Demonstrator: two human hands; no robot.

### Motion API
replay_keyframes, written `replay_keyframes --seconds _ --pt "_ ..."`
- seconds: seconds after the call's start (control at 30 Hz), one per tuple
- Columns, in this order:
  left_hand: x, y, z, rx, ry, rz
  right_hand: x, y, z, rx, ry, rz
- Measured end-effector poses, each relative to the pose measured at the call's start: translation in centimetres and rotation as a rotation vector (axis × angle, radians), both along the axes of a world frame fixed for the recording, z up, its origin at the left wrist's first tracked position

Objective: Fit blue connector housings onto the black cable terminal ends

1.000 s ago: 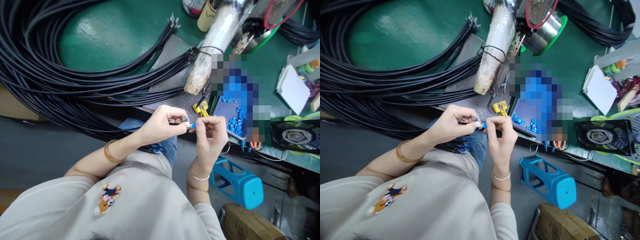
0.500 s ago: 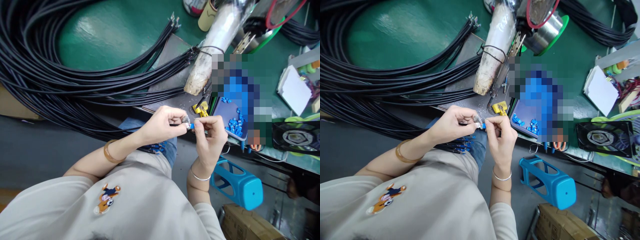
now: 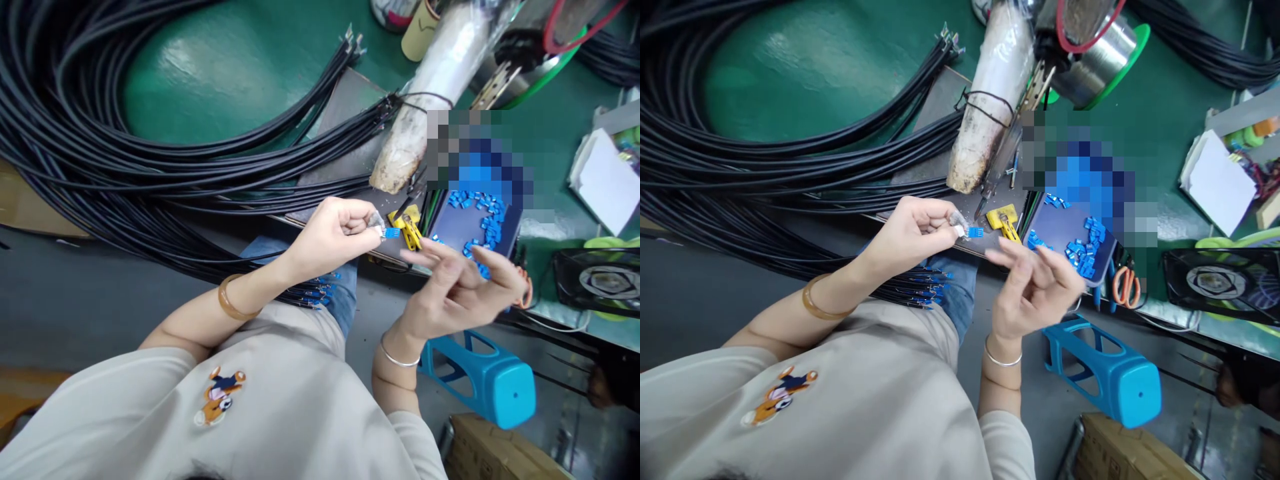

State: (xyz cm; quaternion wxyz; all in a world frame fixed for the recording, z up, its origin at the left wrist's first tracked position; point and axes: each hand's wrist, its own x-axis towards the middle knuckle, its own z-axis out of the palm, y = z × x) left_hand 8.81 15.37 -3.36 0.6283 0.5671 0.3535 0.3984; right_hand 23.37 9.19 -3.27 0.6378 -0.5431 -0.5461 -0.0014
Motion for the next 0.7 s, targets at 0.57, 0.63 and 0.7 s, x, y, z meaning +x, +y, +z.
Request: replay_keyframes --seconds 0.57,0.63,0.7 --pt "0.73 0.38 0.30 0.119 0.105 0.083 0.01 0.59 -0.58 -0.276 -0.162 0.153" --pt "0.65 0.39 0.45 0.125 0.107 0.075 0.01 0.61 -0.40 -0.270 -0.172 0.152" --pt "0.57 0.43 0.54 0.127 0.104 0.071 0.01 0.66 -0.25 -0.249 -0.193 0.157"
